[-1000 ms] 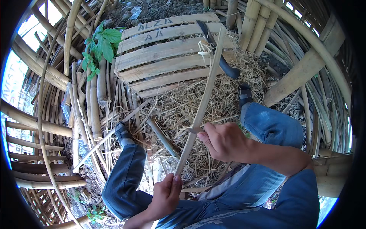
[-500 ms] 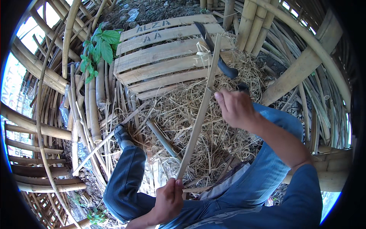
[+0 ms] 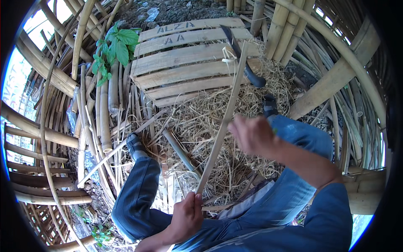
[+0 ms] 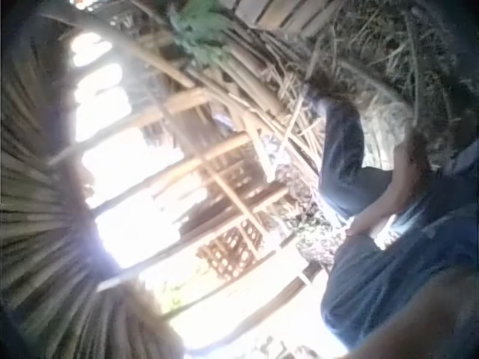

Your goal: The person shaves and smooths bamboo strips using a knife by hand.

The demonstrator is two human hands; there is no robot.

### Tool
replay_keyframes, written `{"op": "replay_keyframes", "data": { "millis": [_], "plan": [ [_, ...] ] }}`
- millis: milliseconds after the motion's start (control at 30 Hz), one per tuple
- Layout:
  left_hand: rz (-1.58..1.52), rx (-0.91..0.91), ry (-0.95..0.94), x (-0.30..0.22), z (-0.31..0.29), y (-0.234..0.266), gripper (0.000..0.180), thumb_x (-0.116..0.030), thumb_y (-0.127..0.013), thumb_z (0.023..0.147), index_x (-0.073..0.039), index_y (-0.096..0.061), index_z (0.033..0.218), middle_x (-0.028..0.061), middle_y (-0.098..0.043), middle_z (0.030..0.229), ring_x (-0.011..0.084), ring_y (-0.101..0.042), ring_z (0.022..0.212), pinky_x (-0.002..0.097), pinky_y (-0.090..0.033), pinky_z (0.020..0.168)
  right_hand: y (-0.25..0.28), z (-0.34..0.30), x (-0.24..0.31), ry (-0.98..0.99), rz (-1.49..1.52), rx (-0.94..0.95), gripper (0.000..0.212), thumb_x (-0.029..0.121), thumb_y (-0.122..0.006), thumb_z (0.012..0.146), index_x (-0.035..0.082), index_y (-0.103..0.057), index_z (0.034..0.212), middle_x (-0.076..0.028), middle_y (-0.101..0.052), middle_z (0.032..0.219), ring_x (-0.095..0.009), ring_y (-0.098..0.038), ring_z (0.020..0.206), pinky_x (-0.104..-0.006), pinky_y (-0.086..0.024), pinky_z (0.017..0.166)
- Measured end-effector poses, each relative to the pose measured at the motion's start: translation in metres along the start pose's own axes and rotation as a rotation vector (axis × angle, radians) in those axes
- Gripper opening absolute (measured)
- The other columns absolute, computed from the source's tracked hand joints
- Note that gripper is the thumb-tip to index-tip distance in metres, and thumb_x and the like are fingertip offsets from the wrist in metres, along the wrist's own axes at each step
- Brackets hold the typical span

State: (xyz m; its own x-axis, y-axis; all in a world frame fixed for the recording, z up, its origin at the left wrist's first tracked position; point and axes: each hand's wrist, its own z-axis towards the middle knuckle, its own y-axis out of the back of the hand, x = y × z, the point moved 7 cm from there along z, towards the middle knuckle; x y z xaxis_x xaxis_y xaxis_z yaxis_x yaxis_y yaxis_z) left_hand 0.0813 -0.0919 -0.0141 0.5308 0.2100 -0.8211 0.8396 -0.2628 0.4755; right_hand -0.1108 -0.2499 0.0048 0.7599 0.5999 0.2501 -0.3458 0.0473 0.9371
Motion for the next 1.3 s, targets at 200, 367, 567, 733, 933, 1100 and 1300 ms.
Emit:
{"op": "replay_keyframes", "data": {
  "millis": [200,367,567,733,933,1100,1300],
  "plan": [
    [-0.005,-0.024,-0.010,0.000,-0.005,0.001,0.026,-0.016,-0.048,0.097,-0.001,-0.046,0.076,0.0201,-0.050,0.052,0.0392,-0.054,0.048,0.0448,-0.040,0.045,0.023,0.016,-0.021,-0.053,-0.105,-0.198,0.034,0.025,-0.041,0.099,0.005,-0.051,0.073,-0.008,-0.050,0.043,-0.024,-0.053,0.034,-0.0341,-0.039,0.029],
    [-0.025,-0.021,-0.025,0.001,-0.009,0.002,0.025,-0.015,-0.048,0.097,-0.001,-0.046,0.076,0.0204,-0.051,0.052,0.0398,-0.054,0.048,0.0455,-0.039,0.045,0.036,0.036,-0.054,-0.224,-0.104,-0.094,0.037,0.026,-0.039,0.100,0.006,-0.052,0.072,-0.009,-0.051,0.044,-0.024,-0.054,0.035,-0.0373,-0.041,0.032],
    [0.006,-0.023,-0.073,0.005,-0.012,-0.001,0.023,-0.016,-0.048,0.097,0.001,-0.048,0.080,0.0189,-0.056,0.058,0.0369,-0.056,0.051,0.0416,-0.044,0.049,0.034,0.025,-0.053,-0.139,-0.177,-0.157,0.036,0.026,-0.036,0.100,0.006,-0.051,0.075,-0.008,-0.049,0.045,-0.025,-0.052,0.037,-0.0398,-0.041,0.036],
    [-0.065,-0.094,-0.204,-0.004,-0.021,-0.001,0.020,-0.016,-0.044,0.098,-0.002,-0.051,0.085,0.0217,-0.050,0.059,0.0389,-0.051,0.051,0.0442,-0.038,0.047,0.054,0.038,-0.090,-0.065,-0.317,-0.261,0.039,0.028,-0.033,0.101,0.007,-0.051,0.075,-0.001,-0.044,0.042,-0.017,-0.043,0.031,-0.0339,-0.036,0.030],
    [-0.049,-0.079,-0.125,0.008,-0.019,-0.007,0.020,-0.015,-0.046,0.098,-0.001,-0.049,0.083,0.0217,-0.053,0.061,0.0381,-0.051,0.051,0.0441,-0.040,0.049,0.040,0.037,-0.098,-0.066,-0.408,-0.031,0.033,0.025,-0.036,0.100,0.009,-0.049,0.075,-0.004,-0.046,0.046,-0.018,-0.044,0.034,-0.0353,-0.037,0.034],
    [-0.050,-0.083,-0.154,0.001,-0.018,-0.008,0.021,-0.014,-0.045,0.098,-0.002,-0.047,0.081,0.0223,-0.051,0.060,0.0368,-0.050,0.052,0.0418,-0.039,0.048,0.036,0.030,-0.119,-0.243,-0.269,-0.010,0.039,0.031,-0.034,0.101,0.006,-0.054,0.080,0.000,-0.043,0.045,-0.014,-0.040,0.033,-0.0344,-0.036,0.032],
    [-0.150,0.044,-0.142,0.029,-0.032,-0.020,0.014,-0.009,-0.048,0.094,-0.002,-0.047,0.082,0.0160,-0.048,0.059,0.0363,-0.052,0.053,0.0449,-0.037,0.048,0.078,0.028,-0.170,-0.510,-0.364,-0.096,0.039,0.032,-0.034,0.099,0.005,-0.059,0.087,-0.018,-0.062,0.066,-0.036,-0.063,0.061,-0.0489,-0.050,0.057]
  ]
}}
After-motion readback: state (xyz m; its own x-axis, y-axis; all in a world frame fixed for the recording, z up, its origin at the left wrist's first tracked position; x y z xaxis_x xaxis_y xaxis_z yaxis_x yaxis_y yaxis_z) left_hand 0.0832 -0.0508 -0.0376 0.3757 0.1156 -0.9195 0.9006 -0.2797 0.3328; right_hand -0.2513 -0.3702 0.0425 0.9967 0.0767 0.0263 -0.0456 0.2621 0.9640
